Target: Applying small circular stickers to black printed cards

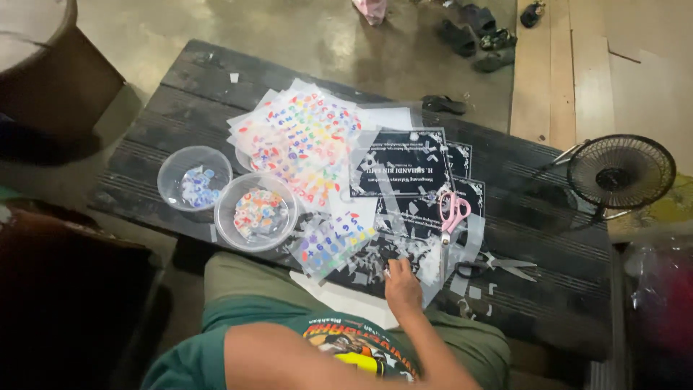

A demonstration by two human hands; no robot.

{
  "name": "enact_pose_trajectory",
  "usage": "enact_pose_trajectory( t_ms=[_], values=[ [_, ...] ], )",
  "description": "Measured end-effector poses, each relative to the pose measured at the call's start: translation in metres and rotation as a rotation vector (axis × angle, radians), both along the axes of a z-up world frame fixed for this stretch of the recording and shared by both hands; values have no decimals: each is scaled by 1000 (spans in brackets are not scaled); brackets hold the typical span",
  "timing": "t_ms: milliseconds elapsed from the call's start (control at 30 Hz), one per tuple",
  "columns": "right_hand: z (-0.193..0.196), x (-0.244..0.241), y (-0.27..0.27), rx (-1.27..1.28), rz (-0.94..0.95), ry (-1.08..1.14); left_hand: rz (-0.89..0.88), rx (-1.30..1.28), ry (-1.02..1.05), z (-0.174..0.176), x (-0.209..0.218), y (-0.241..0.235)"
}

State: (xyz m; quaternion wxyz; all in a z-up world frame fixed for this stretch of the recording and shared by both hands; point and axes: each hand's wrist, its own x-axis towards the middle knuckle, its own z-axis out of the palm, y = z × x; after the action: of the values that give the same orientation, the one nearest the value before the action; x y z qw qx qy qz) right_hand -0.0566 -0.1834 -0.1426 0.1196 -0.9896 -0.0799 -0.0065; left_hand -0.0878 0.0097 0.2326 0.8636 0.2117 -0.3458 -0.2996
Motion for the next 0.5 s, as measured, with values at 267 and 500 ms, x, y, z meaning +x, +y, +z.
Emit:
enact_pose_trajectory(
  t_ms=[267, 500],
  values=[
    [-3, 11, -10, 492, -602, 235, 522, 341, 512, -109, 60, -20],
    [44, -2, 16, 563, -448, 92, 797, 955, 750, -226, 81, -13]
  ],
)
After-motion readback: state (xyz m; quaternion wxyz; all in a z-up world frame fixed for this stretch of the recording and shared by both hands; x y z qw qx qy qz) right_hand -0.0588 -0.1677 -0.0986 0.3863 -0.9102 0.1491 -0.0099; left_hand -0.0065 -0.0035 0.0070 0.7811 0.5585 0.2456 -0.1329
